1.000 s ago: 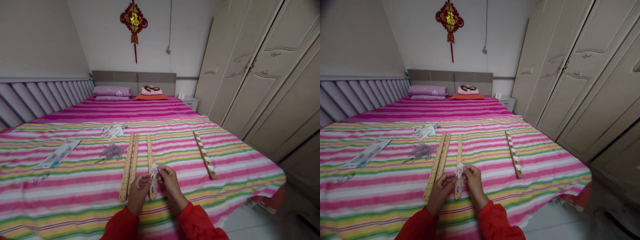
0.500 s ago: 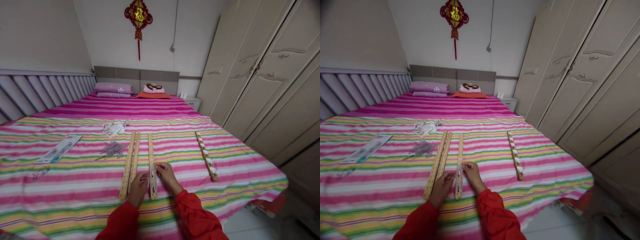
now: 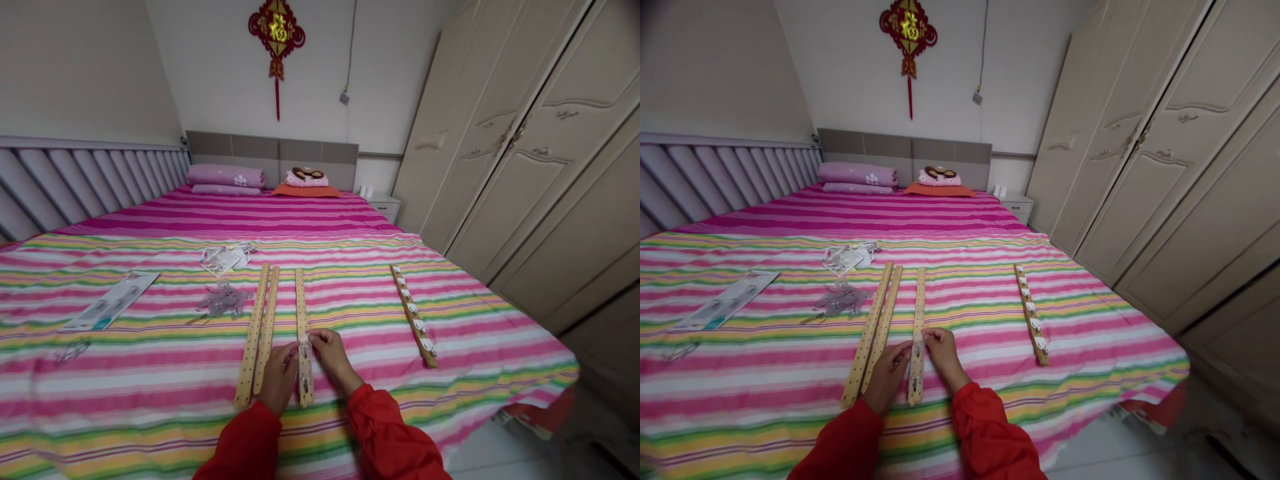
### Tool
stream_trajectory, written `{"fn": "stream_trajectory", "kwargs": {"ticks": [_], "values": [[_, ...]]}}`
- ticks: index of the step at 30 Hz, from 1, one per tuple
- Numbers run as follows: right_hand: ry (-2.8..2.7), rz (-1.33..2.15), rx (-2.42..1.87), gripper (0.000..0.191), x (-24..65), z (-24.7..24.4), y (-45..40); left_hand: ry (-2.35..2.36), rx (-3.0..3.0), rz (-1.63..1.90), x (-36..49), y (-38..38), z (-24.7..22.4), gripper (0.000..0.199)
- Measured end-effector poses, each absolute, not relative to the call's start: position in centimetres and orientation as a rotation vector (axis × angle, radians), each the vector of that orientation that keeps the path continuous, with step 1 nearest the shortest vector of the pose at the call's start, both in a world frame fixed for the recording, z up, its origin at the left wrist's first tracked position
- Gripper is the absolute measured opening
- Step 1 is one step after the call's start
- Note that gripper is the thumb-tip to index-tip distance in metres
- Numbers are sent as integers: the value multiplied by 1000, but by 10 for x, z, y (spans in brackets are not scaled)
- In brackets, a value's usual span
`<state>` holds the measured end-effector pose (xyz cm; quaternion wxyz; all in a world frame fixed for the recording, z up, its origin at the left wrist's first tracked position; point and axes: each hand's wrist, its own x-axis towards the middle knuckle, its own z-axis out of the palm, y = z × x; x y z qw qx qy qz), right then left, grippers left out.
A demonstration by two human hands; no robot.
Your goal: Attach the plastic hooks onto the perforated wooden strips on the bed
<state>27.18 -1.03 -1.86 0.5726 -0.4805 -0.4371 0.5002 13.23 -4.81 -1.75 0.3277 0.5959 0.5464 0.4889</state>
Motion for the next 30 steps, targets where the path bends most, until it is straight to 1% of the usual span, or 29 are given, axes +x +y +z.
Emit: {"fn": "stream_trajectory", "kwargs": {"ticks": [6, 20, 26, 30], "values": [[-1062, 1130, -1116, 12, 270, -21, -10, 1480, 1573, 1285, 138, -42, -15, 36], [-1012, 1041, -1163, 10, 264, -21, -14, 1494, 1568, 1279, 141, -39, -16, 36], [-1013, 1015, -1181, 11, 260, -25, -15, 1522, 1577, 1264, 141, -39, -20, 35], [-1003, 1021, -1204, 18, 261, -26, -14, 1537, 1615, 1245, 141, -38, -22, 35]]}}
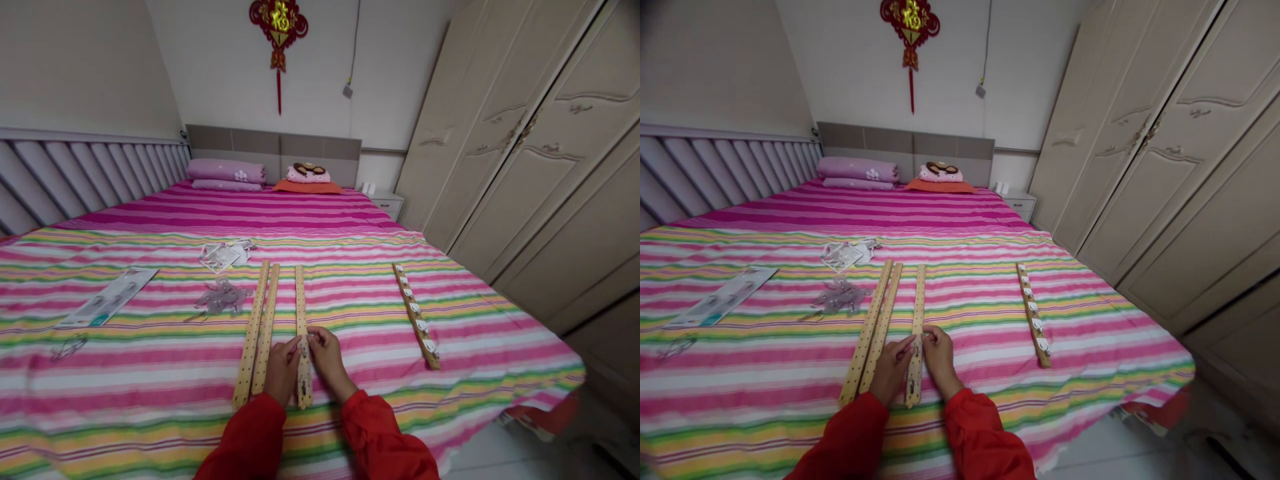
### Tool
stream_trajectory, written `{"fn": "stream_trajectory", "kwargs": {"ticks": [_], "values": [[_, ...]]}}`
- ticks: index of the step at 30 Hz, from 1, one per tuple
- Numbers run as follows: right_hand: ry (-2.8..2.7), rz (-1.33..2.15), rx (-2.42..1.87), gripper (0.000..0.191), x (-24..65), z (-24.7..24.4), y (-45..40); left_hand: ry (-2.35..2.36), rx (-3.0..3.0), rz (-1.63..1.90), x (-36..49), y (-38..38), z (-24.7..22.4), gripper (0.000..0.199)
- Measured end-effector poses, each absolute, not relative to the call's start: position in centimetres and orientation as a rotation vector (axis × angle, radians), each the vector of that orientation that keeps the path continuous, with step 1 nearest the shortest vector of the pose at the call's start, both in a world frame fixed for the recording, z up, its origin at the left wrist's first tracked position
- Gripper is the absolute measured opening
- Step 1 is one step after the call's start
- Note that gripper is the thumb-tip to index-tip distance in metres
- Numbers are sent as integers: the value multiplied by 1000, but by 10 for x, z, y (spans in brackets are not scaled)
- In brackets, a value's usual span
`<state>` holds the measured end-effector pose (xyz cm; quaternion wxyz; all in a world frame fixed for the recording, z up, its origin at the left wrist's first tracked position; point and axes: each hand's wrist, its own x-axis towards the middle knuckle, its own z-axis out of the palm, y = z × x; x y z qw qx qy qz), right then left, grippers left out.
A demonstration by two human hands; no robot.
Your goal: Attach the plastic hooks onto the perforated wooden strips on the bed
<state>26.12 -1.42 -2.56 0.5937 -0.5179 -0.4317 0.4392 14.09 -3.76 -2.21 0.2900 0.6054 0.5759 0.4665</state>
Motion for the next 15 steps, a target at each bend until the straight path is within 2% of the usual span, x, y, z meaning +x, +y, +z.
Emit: {"fn": "stream_trajectory", "kwargs": {"ticks": [4, 11, 15], "values": [[-977, 1043, -1223, 25, 264, -25, -19, 1527, 1615, 1222, 140, -37, -23, 37], [-1013, 1004, -1275, 26, 268, -34, -30, 1542, 1680, 1160, 140, -36, -28, 40], [-1055, 1075, -1214, 40, 270, -40, -28, 1540, 1759, 1111, 139, -35, -32, 43]]}}
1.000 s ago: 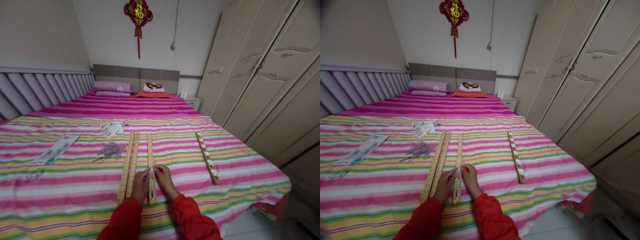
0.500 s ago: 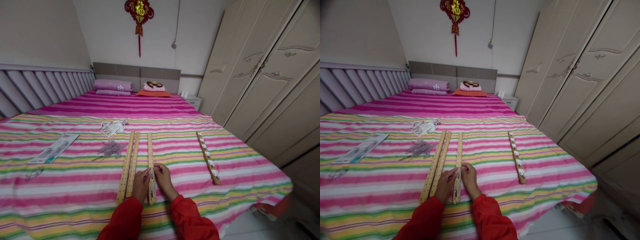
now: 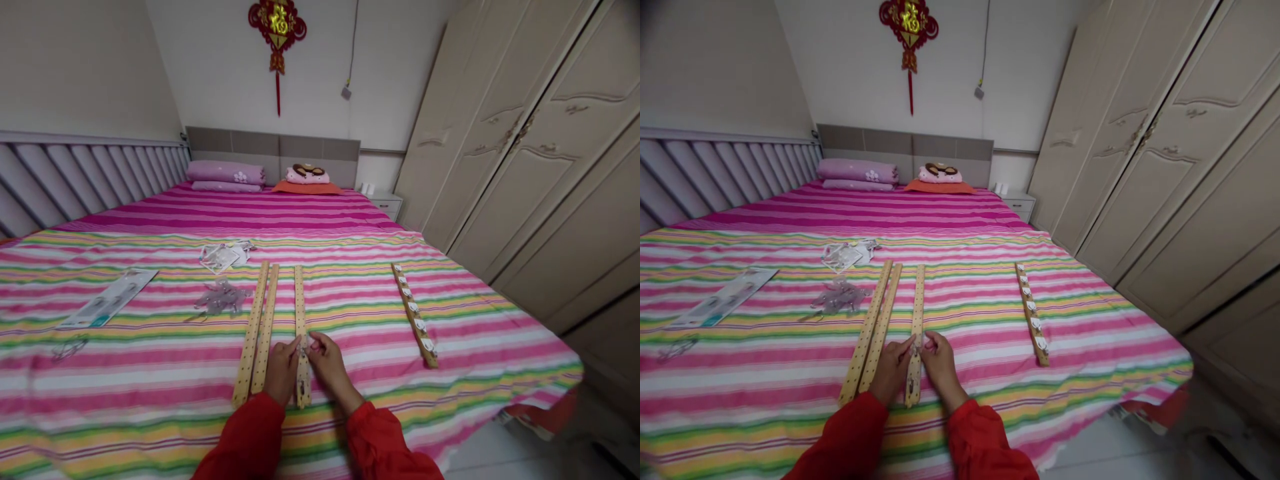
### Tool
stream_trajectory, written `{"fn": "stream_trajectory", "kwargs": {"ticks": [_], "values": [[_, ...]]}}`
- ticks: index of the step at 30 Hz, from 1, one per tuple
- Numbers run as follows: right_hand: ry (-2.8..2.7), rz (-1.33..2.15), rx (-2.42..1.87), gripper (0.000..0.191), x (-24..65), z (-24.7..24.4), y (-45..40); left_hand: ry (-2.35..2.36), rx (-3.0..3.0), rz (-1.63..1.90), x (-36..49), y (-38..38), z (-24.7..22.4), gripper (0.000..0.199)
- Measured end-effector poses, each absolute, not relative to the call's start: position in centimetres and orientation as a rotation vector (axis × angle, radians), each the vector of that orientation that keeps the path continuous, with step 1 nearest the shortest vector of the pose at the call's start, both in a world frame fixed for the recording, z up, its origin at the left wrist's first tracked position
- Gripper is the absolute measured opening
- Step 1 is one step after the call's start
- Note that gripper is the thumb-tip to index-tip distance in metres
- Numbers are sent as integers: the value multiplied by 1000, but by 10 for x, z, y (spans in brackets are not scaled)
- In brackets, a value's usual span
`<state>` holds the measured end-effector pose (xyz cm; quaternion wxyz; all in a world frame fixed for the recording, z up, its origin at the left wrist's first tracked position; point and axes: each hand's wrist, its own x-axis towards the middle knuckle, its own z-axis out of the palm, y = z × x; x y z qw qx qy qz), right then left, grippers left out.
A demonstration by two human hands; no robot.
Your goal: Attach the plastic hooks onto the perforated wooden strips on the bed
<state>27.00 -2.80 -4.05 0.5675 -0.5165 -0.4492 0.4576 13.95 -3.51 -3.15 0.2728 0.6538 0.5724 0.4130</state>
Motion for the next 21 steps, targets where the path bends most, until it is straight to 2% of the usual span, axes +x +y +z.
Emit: {"fn": "stream_trajectory", "kwargs": {"ticks": [3, 8, 21], "values": [[-1137, 1111, -1147, 46, 273, -42, -27, 1538, 1770, 1077, 139, -34, -33, 41], [-1399, 1008, -1212, 34, 277, -38, -29, 1572, 1760, 1063, 141, -35, -35, 41], [-1673, 973, -1268, 47, 279, -33, -30, 1524, 1786, 972, 141, -38, -38, 45]]}}
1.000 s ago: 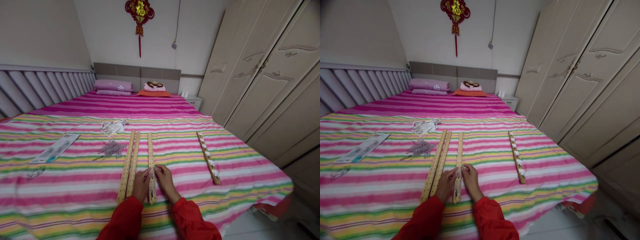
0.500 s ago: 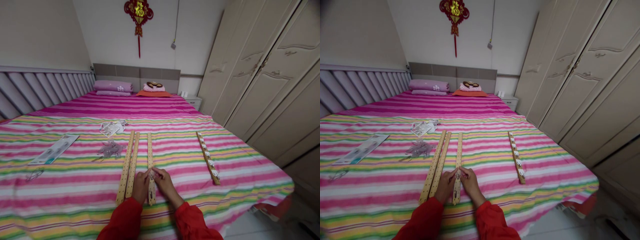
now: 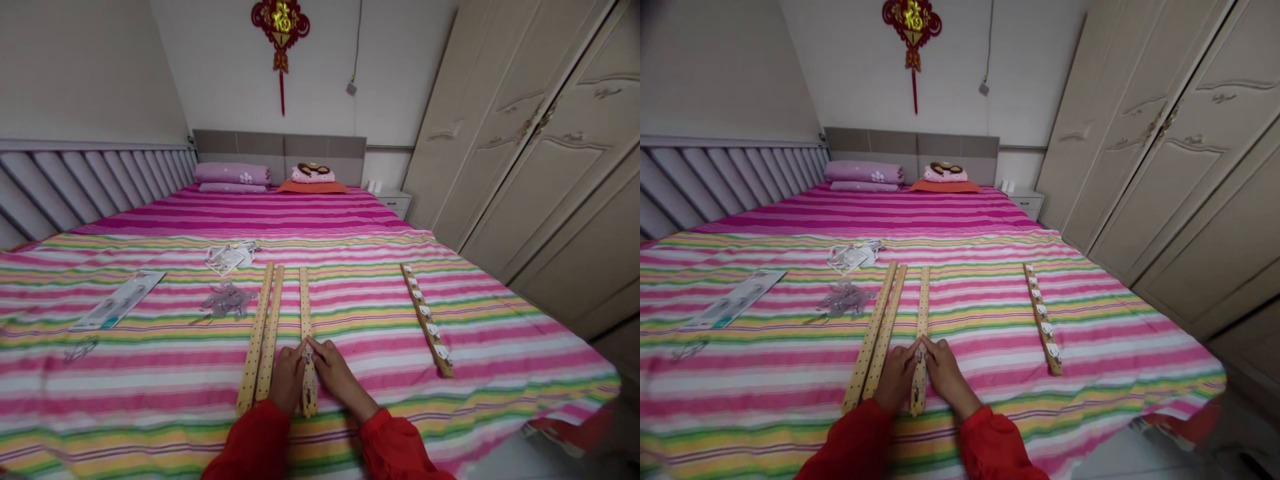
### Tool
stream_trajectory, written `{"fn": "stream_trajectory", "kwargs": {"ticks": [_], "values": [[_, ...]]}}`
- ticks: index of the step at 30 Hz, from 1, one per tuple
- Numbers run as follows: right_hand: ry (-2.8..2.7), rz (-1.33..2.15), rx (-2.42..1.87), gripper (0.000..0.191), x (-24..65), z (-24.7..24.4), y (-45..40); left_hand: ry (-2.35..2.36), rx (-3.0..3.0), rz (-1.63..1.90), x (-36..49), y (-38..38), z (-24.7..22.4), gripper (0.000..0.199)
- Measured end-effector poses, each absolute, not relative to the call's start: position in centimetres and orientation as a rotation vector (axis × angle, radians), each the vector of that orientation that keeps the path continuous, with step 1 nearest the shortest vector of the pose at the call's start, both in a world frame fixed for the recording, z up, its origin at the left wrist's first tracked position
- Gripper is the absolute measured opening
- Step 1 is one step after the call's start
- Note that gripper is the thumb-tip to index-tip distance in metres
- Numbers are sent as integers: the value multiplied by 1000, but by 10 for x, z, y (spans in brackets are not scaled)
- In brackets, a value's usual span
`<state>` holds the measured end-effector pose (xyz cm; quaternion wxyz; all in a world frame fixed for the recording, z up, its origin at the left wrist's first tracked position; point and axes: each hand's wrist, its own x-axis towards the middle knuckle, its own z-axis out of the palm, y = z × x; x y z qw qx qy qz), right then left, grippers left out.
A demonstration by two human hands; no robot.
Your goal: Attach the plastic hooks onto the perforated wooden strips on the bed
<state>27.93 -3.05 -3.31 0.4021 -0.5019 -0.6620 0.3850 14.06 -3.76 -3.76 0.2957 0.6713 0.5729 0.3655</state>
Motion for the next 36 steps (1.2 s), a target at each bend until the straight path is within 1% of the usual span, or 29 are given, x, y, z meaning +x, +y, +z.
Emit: {"fn": "stream_trajectory", "kwargs": {"ticks": [6, 10, 12, 13, 17, 20, 23, 25, 27, 31, 34, 36], "values": [[-1673, 921, -1171, 46, 277, -41, -42, 1530, 1784, 949, 142, -41, -37, 45], [-1622, 953, -1156, 39, 284, -39, -42, 1566, 1736, 923, 144, -41, -32, 46], [-1523, 1057, -1138, 36, 288, -37, -40, 1570, 1727, 883, 143, -43, -23, 47], [-1446, 1142, -1127, 38, 290, -36, -40, 1554, 1741, 849, 142, -45, -17, 47], [-1087, 1489, -1085, 55, 296, -31, -41, 1440, 1842, 737, 122, -49, 16, 33], [-957, 1536, -1072, 59, 296, -28, -42, 1462, 1729, 931, 92, -38, 35, 34], [-905, 1506, -1091, 56, 293, -29, -41, 1676, 1711, 1077, 53, -16, 37, 32], [-903, 1478, -1109, 54, 290, -31, -39, 1910, 1770, 1003, 28, 0, 31, 30], [-919, 1454, -1130, 51, 288, -33, -38, 2077, 1867, 873, 11, 12, 22, 34], [-948, 1436, -1164, 49, 287, -34, -37, 2295, 1928, 551, 3, 25, 16, 42], [-960, 1432, -1172, 50, 288, -32, -38, 2371, 1934, 339, 11, 30, 21, 38], [-960, 1427, -1168, 50, 288, -31, -38, 2393, 1966, 260, 14, 32, 23, 33]]}}
